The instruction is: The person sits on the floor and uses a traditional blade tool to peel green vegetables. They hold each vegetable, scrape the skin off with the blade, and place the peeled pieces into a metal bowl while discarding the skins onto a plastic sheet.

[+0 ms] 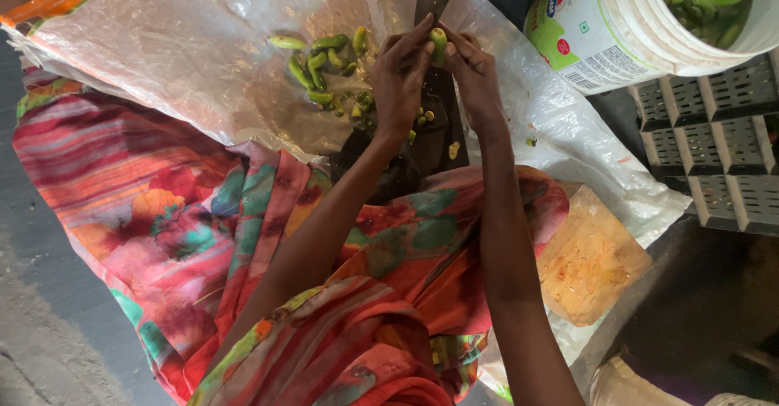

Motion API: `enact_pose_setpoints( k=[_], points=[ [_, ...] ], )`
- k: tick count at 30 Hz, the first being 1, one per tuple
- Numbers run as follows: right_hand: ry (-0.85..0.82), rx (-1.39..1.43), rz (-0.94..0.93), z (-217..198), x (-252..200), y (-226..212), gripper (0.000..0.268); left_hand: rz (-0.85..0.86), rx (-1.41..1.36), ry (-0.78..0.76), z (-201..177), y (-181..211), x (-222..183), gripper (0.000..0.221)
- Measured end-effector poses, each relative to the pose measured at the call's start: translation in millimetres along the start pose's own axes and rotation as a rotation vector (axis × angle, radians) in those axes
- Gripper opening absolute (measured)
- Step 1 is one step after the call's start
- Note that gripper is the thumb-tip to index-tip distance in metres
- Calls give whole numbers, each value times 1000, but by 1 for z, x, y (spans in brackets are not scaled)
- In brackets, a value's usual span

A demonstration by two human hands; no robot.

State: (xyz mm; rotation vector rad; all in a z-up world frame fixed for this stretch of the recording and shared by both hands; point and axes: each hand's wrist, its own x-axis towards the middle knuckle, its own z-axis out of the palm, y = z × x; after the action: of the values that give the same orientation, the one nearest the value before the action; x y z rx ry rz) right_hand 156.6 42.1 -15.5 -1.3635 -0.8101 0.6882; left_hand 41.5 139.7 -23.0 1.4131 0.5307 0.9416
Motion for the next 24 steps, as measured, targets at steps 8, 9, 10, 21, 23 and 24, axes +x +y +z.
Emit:
enact_pose_setpoints(
  k=[8, 9, 10, 21, 23, 24],
  points=[
    [94, 77, 39, 8, -6, -7, 36, -113, -411, 15, 4, -5, -5, 35],
    [87, 89, 34, 12, -6, -7, 36, -75, -393, 27, 0, -2, -7, 34],
    [84, 91, 27, 10, -6, -10, 37, -66, -306, 27, 0, 0, -6, 34],
    [44, 35, 8, 8, -17, -18, 39, -199, -414, 29, 4, 2, -3, 33],
    [12, 24, -13, 8, -20, -23, 44, -161, -374, 21, 2, 5, 1, 33],
    [13, 24, 1, 7, -23, -24, 42, -146, -356, 14, 1, 6, 1, 33]
  ],
)
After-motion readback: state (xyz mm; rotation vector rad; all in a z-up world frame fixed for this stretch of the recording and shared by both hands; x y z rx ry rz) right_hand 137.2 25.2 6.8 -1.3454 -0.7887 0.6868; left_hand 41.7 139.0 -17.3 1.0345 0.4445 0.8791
